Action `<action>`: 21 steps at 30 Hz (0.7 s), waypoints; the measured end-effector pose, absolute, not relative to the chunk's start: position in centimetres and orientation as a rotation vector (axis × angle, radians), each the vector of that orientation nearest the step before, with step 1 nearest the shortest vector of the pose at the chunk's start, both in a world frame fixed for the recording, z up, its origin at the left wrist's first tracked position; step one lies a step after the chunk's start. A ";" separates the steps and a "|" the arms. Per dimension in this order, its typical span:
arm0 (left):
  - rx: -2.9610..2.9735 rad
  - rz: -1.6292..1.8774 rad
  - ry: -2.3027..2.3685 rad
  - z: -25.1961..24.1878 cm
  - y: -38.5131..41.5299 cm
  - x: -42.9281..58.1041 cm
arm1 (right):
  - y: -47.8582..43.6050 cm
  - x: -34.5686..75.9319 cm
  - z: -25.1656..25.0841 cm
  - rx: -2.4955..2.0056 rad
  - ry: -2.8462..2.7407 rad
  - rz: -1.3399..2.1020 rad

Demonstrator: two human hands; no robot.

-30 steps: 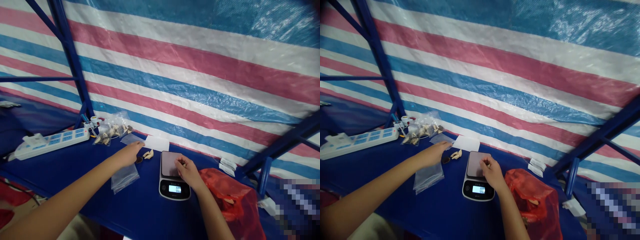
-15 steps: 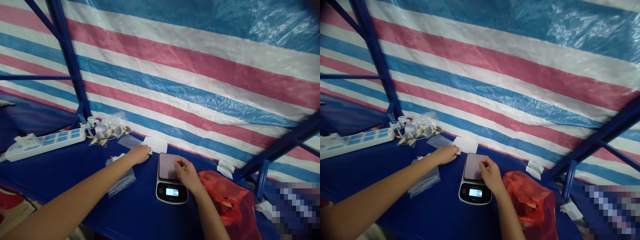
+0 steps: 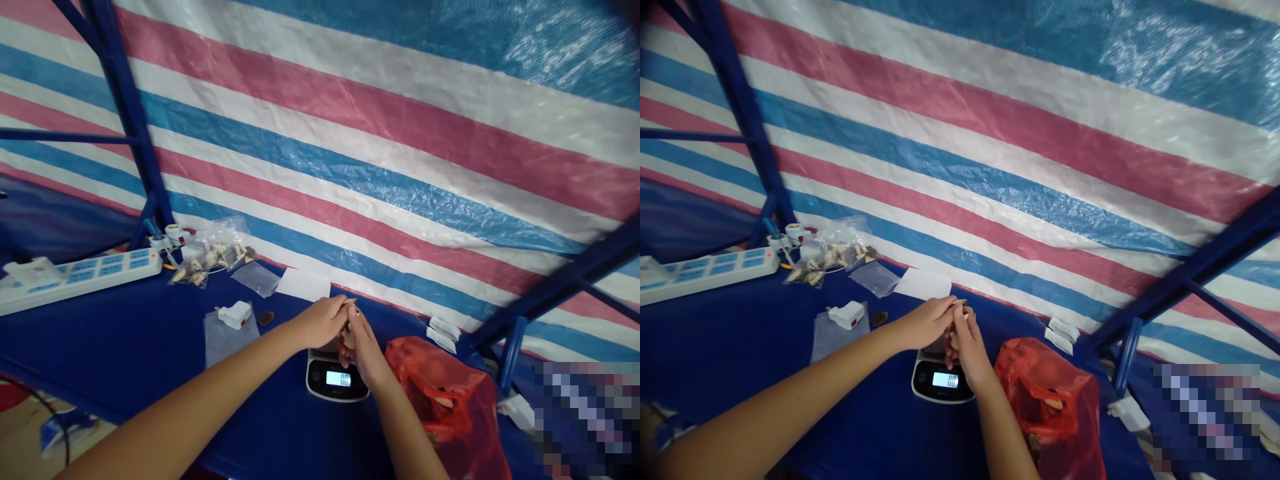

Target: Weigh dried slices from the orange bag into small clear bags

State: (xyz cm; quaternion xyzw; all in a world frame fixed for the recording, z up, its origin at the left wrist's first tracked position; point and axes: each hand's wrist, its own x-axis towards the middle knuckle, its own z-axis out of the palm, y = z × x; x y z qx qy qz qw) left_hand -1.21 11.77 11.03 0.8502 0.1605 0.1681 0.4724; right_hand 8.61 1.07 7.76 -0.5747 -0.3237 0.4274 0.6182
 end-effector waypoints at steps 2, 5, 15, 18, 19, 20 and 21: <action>2.127 0.450 0.439 11.4 11.2 -0.9 | 1.0 8.7 7.8 -1.343 -0.734 0.928; 2.178 0.490 0.445 11.5 10.9 -0.6 | 0.9 9.0 7.7 -1.383 -0.760 0.817; 2.303 0.684 0.695 11.4 13.6 -0.7 | 1.3 10.9 7.7 -1.183 -0.516 0.715; 2.500 0.549 1.086 12.0 18.3 -2.9 | 1.3 11.1 7.9 -1.170 -0.514 0.722; 2.501 0.505 1.186 12.0 19.8 -3.8 | 1.3 11.1 7.8 -1.174 -0.519 0.728; 2.503 0.455 1.264 11.9 21.2 -4.6 | 1.4 11.1 7.7 -1.179 -0.527 0.736; 2.509 0.407 1.307 11.8 22.2 -5.3 | 1.4 11.0 7.6 -1.183 -0.538 0.746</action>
